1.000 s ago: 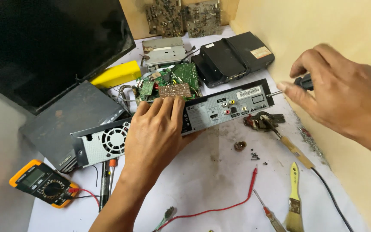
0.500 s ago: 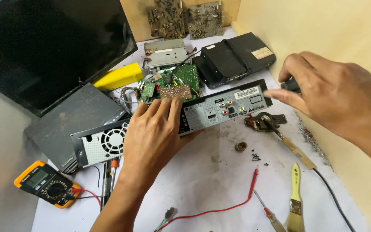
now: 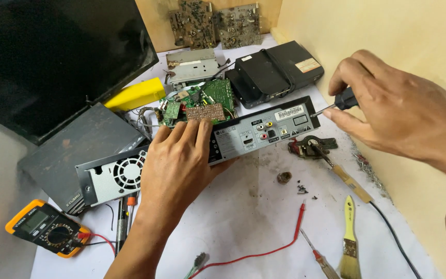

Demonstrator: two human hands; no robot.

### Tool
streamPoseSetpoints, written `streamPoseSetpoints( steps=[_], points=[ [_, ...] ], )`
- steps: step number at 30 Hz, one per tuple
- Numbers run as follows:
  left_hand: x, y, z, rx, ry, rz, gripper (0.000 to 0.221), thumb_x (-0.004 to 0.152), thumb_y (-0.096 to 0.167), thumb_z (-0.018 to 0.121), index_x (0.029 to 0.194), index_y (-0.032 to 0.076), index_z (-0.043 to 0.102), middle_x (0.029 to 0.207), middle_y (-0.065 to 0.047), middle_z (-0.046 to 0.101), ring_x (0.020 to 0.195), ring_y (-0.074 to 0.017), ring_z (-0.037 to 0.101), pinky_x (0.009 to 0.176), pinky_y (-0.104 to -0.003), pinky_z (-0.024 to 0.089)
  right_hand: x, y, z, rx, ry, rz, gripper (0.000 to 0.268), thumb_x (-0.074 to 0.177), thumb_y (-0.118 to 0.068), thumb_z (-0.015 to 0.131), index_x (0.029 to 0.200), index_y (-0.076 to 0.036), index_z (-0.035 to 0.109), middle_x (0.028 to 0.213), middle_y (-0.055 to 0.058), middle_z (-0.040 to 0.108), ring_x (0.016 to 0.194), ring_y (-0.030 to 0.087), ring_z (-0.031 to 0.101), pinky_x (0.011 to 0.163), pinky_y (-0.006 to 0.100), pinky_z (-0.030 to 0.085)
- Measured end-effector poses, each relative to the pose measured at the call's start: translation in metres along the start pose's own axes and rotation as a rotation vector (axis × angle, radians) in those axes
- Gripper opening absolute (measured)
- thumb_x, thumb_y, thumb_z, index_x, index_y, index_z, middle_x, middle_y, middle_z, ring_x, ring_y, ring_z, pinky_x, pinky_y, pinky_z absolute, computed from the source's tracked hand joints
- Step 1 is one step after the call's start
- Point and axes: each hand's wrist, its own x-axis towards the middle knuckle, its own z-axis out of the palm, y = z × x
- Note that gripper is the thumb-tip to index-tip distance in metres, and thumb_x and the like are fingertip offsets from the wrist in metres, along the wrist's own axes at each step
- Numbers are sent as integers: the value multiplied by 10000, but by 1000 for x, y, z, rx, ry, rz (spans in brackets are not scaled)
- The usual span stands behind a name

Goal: Disassembling and reassembling the metal casing of an electronic device using a screwdriver

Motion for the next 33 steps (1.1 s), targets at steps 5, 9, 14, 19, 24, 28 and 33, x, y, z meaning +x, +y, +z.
streamPoseSetpoints(
  steps=[5, 9, 14, 19, 24, 28, 33],
  points=[
    [0, 0, 0, 1, -16, -9, 705, 854, 759, 727, 1101, 109, 608, 895, -23, 644, 808, -214, 619, 730, -340, 461, -5, 7, 13, -309, 237, -119, 423, 1066, -592, 572, 1031, -173, 528, 797, -34, 571, 612, 200, 624, 564, 354, 555],
    [-1, -1, 1, 14, -25, 1, 710, 843, 758, 729, 1094, 104, 616, 896, -25, 628, 828, -227, 619, 744, -351, 469, -1, 13, 7, 87, 16, -105, 310, 923, -365, 652, 1171, -211, 546, 1173, -23, 580, 659, 209, 636, 690, 399, 548],
    [-2, -1, 1, -6, -20, -3, 744, 823, 748, 746, 1146, 89, 617, 935, -35, 637, 856, -231, 623, 764, -353, 474, -5, 14, 15, -334, 263, -187, 404, 1072, -586, 565, 991, -193, 527, 843, -76, 542, 637, 143, 586, 568, 329, 562],
    [-2, 0, -1, 20, -29, 5, 767, 804, 758, 751, 1159, 92, 614, 925, -24, 630, 852, -222, 619, 763, -345, 471, -1, -2, -8, 70, -90, -8, 339, 937, -479, 607, 1184, -262, 523, 1244, -47, 532, 763, 213, 676, 789, 442, 558],
    [-1, 0, -1, -3, -23, -7, 662, 827, 737, 754, 1037, 132, 585, 880, -21, 629, 815, -224, 613, 734, -349, 455, -6, 7, 17, -536, 275, -172, 506, 1142, -662, 451, 928, -204, 478, 743, -66, 481, 610, 141, 547, 577, 317, 542],
    [-1, 0, -1, 5, -8, -2, 708, 841, 749, 730, 1110, 104, 614, 916, -28, 624, 841, -229, 616, 749, -350, 468, -1, 3, 3, -21, 56, 56, 436, 975, -527, 579, 1182, -146, 531, 1156, 36, 642, 891, 338, 716, 793, 522, 582],
    [-1, -1, 0, 2, -17, -7, 665, 845, 721, 741, 1074, 112, 602, 891, -17, 610, 821, -226, 605, 731, -354, 456, -10, 5, 9, -312, 295, -247, 460, 997, -631, 620, 1022, -176, 557, 913, -60, 584, 619, 129, 590, 584, 313, 607]
  ],
)
